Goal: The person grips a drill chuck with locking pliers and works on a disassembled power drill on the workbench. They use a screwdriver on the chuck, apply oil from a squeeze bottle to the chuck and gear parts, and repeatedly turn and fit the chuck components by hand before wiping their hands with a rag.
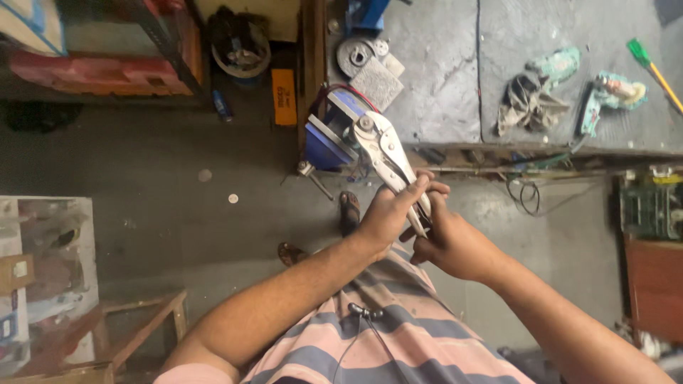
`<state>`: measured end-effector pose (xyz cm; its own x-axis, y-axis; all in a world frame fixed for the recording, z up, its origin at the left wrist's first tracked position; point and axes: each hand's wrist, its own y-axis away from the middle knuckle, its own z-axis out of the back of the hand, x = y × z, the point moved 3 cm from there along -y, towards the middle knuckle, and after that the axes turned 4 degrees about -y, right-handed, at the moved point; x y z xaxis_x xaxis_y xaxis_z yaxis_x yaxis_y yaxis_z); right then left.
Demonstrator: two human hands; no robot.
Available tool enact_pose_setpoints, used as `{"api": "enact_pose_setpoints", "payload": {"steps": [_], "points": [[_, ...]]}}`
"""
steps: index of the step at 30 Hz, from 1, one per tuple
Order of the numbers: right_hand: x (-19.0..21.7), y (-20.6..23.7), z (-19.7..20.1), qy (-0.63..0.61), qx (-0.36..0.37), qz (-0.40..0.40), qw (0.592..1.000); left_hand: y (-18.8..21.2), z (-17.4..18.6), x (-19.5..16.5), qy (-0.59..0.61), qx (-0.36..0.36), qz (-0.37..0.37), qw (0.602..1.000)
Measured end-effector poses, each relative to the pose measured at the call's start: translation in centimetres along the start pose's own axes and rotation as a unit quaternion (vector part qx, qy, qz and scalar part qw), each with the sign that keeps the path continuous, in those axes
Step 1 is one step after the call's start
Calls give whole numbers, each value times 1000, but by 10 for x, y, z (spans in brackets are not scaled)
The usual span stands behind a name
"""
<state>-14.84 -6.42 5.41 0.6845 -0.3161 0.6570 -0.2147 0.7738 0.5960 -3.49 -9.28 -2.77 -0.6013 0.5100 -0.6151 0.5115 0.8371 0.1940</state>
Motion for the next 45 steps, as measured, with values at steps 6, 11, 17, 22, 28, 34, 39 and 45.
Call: {"api": "enact_pose_setpoints", "payload": {"steps": [6, 11, 17, 22, 28, 34, 39, 45], "points": [[-4, 3, -20, -41, 2, -65, 997, 18, 2, -1, 121, 37, 67, 990], [-11, -1, -28, -185, 101, 70, 975, 25, 14, -5, 103, 28, 84, 991], [-54, -19, -21, -354, -56, -4, 933, 50, 41, -58, -211, -25, -80, 974], [-88, -21, 9, -351, -101, 121, 923, 59, 50, -120, -604, -198, -275, 722], [-114, -91, 71, -401, -192, 47, 894, 5, 36, -128, -667, -177, -317, 650], [-117, -169, 148, -233, -233, 13, 944, -10, 39, -107, -650, -252, -314, 645], [-77, -196, 190, 321, -402, 244, 822, -19, 34, -100, -604, -348, -341, 630], [-8, -187, 138, 50, -192, 482, 853, -28, 28, -92, -598, -405, -359, 591]]}}
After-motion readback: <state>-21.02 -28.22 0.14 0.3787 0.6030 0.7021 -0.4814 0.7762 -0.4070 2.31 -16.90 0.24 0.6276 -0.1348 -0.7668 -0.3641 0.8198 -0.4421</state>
